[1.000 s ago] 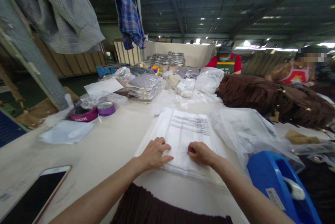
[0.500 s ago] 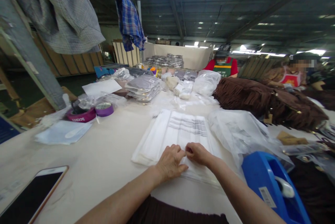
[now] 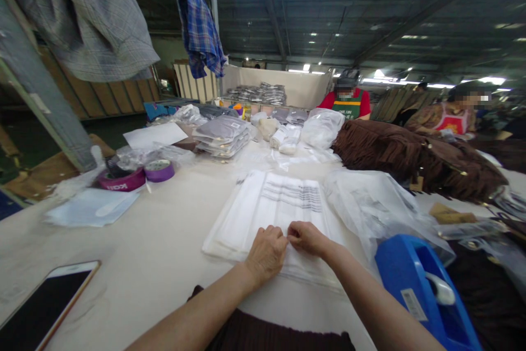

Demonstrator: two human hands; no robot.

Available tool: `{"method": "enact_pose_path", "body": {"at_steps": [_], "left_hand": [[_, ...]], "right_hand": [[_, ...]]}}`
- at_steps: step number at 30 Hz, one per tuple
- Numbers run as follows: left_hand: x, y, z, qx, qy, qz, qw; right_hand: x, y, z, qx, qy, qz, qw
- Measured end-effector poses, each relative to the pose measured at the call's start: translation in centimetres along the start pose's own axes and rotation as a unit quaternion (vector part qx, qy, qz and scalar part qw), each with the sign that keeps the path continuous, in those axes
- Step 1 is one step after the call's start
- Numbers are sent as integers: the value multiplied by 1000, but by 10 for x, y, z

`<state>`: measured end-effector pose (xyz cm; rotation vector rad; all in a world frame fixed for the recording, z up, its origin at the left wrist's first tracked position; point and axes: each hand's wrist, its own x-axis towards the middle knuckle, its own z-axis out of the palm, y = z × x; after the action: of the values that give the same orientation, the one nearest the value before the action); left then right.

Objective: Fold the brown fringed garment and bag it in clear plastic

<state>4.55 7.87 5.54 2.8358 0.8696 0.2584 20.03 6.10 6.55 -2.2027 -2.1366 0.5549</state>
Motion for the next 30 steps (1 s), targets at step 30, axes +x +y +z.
{"method": "enact_pose_path", "body": {"at_steps": [30], "left_hand": [[-25, -40, -36, 115, -30, 104, 987]], "right_hand": [[-85, 3, 29, -81, 215, -91, 969]]}}
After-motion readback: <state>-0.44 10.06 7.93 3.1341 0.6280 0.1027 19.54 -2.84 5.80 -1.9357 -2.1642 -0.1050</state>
